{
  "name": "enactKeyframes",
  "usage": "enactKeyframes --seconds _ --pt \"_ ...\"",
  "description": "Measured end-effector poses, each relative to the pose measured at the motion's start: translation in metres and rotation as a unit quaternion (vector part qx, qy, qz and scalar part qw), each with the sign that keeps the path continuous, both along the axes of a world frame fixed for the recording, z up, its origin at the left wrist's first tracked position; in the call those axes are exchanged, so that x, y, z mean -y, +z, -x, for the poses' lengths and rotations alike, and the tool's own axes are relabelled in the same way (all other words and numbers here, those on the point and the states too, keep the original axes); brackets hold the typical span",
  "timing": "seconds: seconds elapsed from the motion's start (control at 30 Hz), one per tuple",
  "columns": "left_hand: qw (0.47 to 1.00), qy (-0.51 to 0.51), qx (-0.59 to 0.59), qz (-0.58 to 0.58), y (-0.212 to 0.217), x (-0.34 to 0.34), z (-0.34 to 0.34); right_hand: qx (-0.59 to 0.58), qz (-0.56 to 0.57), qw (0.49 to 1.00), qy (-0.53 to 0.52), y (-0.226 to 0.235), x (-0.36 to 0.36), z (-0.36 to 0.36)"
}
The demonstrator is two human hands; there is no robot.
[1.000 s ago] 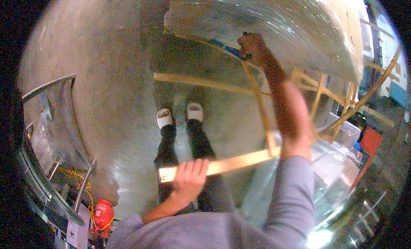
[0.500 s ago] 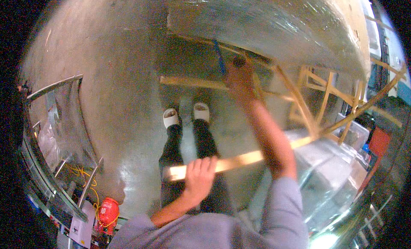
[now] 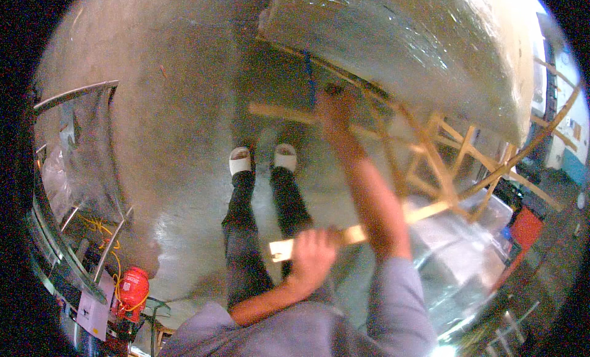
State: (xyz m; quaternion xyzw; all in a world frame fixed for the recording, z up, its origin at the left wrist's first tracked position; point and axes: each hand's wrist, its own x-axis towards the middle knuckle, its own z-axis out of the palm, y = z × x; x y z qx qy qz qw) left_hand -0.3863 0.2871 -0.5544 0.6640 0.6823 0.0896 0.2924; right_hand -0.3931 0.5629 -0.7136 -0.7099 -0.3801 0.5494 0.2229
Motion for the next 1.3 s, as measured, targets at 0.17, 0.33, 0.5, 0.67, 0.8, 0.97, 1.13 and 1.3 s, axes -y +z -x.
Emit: enactKeyframes --seconds 0.17,0.33,0.5,0.67,0.8,0.97,1.13,1.3 --pt "1.000 0.000 0.015 0.008 -0.008 0.007 0.006 0.091 -0.082 0.967 0.224 0.016 -0.074 -0.003" --pt "1.000 -0.014 0.019 -0.008 -0.011 0.010 0.003 0.117 -0.114 0.891 0.423 0.004 -0.106 -0.037" --pt "0.999 -0.017 0.004 -0.027 -0.008 0.006 -0.005 0.183 -0.261 0.769 0.554 0.011 -0.100 -0.040" --pt "1.000 -0.016 0.012 0.000 -0.010 0.010 0.002 -0.124 0.034 0.992 0.004 0.015 -0.039 -0.005" --pt "0.998 -0.048 0.004 0.027 -0.019 0.021 0.015 -0.167 0.007 0.986 -0.025 0.019 -0.038 0.027" --pt "0.997 -0.067 -0.013 0.029 -0.024 0.024 0.019 -0.139 -0.014 0.990 -0.017 0.025 -0.054 0.069" --pt "0.990 -0.115 -0.027 0.074 -0.021 0.023 0.023 -0.109 -0.047 0.992 -0.041 -0.012 0.026 0.051" --pt "0.994 -0.085 0.000 0.074 -0.040 0.043 0.025 -0.029 0.020 0.999 -0.030 -0.073 0.090 0.008"
